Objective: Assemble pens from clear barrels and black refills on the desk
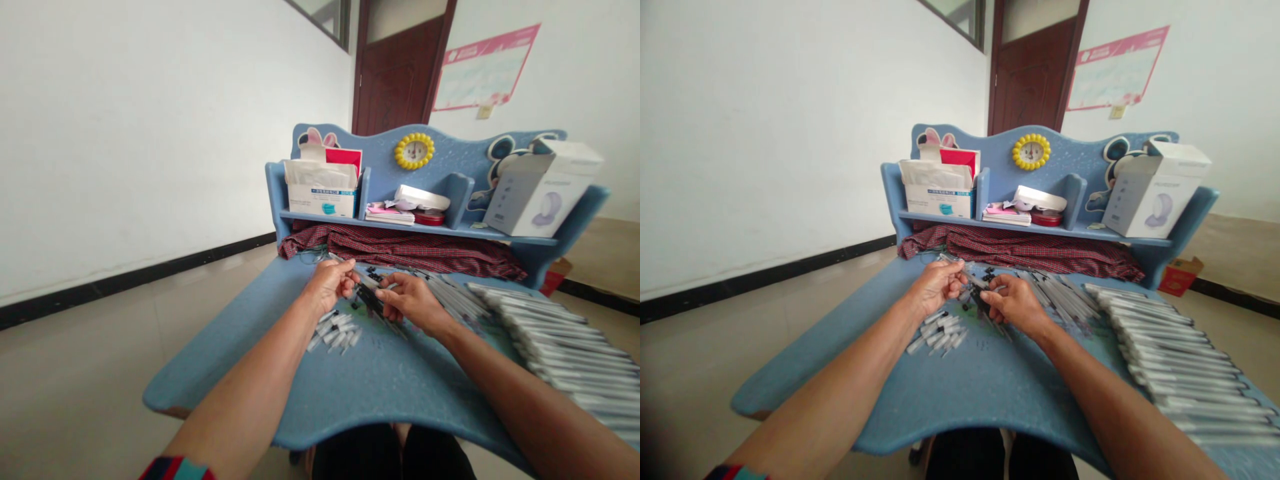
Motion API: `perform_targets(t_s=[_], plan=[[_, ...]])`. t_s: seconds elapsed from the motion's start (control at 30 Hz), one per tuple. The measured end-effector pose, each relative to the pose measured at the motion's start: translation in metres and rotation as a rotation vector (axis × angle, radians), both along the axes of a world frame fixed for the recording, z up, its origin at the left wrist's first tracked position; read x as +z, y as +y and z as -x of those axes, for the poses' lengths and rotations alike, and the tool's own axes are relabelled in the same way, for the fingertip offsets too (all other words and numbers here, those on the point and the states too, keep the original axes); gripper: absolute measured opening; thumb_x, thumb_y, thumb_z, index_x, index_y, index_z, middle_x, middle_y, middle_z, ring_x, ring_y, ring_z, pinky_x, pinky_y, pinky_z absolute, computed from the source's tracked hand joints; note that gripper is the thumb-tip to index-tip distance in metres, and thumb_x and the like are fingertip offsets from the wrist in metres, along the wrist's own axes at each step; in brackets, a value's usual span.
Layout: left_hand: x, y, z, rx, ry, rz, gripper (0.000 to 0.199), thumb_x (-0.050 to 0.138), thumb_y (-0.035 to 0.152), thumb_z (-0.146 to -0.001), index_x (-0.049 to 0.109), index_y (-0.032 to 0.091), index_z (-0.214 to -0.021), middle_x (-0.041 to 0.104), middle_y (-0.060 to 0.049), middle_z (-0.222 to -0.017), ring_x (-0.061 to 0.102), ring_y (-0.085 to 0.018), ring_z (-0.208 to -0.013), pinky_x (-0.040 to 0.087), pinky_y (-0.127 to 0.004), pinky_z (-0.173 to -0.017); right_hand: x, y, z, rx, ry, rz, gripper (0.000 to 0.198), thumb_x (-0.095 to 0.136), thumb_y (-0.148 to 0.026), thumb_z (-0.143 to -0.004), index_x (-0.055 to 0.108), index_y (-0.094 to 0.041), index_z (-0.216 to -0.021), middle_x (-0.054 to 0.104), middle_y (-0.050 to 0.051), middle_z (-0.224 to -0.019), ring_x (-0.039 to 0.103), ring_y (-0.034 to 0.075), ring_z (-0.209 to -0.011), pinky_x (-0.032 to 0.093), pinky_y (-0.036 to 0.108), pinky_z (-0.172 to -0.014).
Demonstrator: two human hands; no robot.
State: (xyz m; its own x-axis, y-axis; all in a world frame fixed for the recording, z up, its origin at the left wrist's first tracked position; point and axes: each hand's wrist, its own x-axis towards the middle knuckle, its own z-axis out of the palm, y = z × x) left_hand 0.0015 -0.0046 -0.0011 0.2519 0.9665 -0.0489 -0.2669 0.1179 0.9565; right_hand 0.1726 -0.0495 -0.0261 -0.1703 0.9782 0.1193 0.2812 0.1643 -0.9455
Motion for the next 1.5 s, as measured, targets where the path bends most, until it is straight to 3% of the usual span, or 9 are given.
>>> perform_targets(t_s=[0.13, 0.27, 0.4, 0.57, 0.93, 1.07, 1.23, 1.37, 1.5], plan=[[0.0001, -0.0003, -0.0003, -0.005, 0.009, 0.002, 0.019, 0.056, 0.018, -0.08, 0.052, 0.011, -0.062, 0.056, -0.003, -0.051, 0.042, -0.005, -0.033, 0.029, -0.016, -0.032, -0.0006, -0.0001, 0.0031, -0.034, -0.048, -0.066, 0.022, 0.055, -0.039, -0.078, 0.05, -0.018, -0.073, 0.057, -0.003, -0.045, 0.05, 0.009, -0.037, 0.038, 0.019, -0.038], [-0.0005, 0.0006, -0.0004, 0.001, 0.011, -0.004, 0.019, 0.056, 0.018, -0.08, 0.051, 0.012, -0.063, 0.056, -0.003, -0.051, 0.041, -0.005, -0.032, 0.029, -0.016, -0.031, -0.0005, -0.0019, 0.0031, 0.007, -0.08, 0.011, 0.03, 0.044, -0.043, -0.084, 0.052, -0.017, -0.071, 0.057, -0.001, -0.044, 0.05, 0.009, -0.036, 0.039, 0.02, -0.038], [-0.0008, 0.0013, 0.0001, -0.001, 0.007, -0.006, 0.019, 0.055, 0.018, -0.08, 0.051, 0.011, -0.063, 0.056, -0.003, -0.05, 0.041, -0.005, -0.033, 0.029, -0.017, -0.031, -0.0014, -0.0019, 0.0013, 0.005, -0.04, -0.024, 0.025, 0.055, -0.043, -0.078, 0.051, -0.018, -0.083, 0.059, -0.004, -0.047, 0.051, 0.011, -0.037, 0.037, 0.02, -0.037], [-0.0021, 0.0021, 0.0002, -0.013, 0.007, -0.025, 0.02, 0.057, 0.02, -0.079, 0.051, 0.012, -0.062, 0.057, -0.003, -0.051, 0.041, -0.005, -0.032, 0.03, -0.017, -0.031, 0.0005, -0.003, 0.0022, 0.028, -0.053, 0.003, 0.03, 0.045, -0.044, -0.084, 0.051, -0.018, -0.071, 0.057, -0.002, -0.045, 0.049, 0.01, -0.036, 0.039, 0.021, -0.038], [-0.0024, 0.0022, 0.0003, -0.019, 0.002, -0.016, 0.019, 0.059, 0.021, -0.078, 0.052, 0.012, -0.063, 0.057, -0.003, -0.051, 0.042, -0.005, -0.032, 0.03, -0.017, -0.032, -0.0022, -0.0008, 0.0014, 0.03, -0.034, 0.052, 0.032, 0.045, -0.048, -0.083, 0.052, -0.018, -0.074, 0.058, -0.002, -0.044, 0.05, 0.01, -0.035, 0.038, 0.02, -0.037], [-0.0024, 0.0024, 0.0002, -0.027, 0.019, -0.02, 0.02, 0.058, 0.022, -0.079, 0.053, 0.011, -0.062, 0.056, -0.003, -0.05, 0.041, -0.006, -0.032, 0.031, -0.017, -0.031, -0.0006, -0.0022, 0.0018, 0.017, 0.001, -0.002, 0.027, 0.056, -0.044, -0.077, 0.049, -0.019, -0.076, 0.059, -0.003, -0.046, 0.05, 0.01, -0.036, 0.039, 0.019, -0.037], [-0.0022, 0.002, -0.001, -0.018, 0.017, -0.016, 0.019, 0.057, 0.02, -0.079, 0.052, 0.011, -0.063, 0.056, -0.003, -0.05, 0.041, -0.005, -0.032, 0.029, -0.017, -0.031, 0.0003, -0.0027, 0.002, 0.052, 0.008, 0.108, 0.033, 0.044, -0.048, -0.083, 0.051, -0.017, -0.074, 0.059, -0.001, -0.044, 0.049, 0.009, -0.033, 0.039, 0.019, -0.036], [-0.0024, 0.0017, -0.0011, -0.016, 0.025, -0.012, 0.019, 0.059, 0.022, -0.078, 0.053, 0.011, -0.063, 0.056, -0.003, -0.05, 0.042, -0.006, -0.032, 0.03, -0.017, -0.031, -0.0011, -0.0014, 0.001, 0.036, 0.033, 0.057, 0.028, 0.054, -0.046, -0.078, 0.048, -0.019, -0.077, 0.06, -0.003, -0.046, 0.051, 0.009, -0.034, 0.039, 0.019, -0.037], [-0.0024, 0.0012, -0.0011, -0.025, 0.016, -0.007, 0.019, 0.06, 0.022, -0.078, 0.053, 0.012, -0.063, 0.057, -0.003, -0.051, 0.042, -0.006, -0.032, 0.03, -0.017, -0.032, -0.0004, -0.0016, 0.0009, 0.05, 0.047, 0.11, 0.033, 0.046, -0.049, -0.082, 0.051, -0.018, -0.075, 0.06, -0.001, -0.045, 0.05, 0.009, -0.033, 0.039, 0.02, -0.036]])
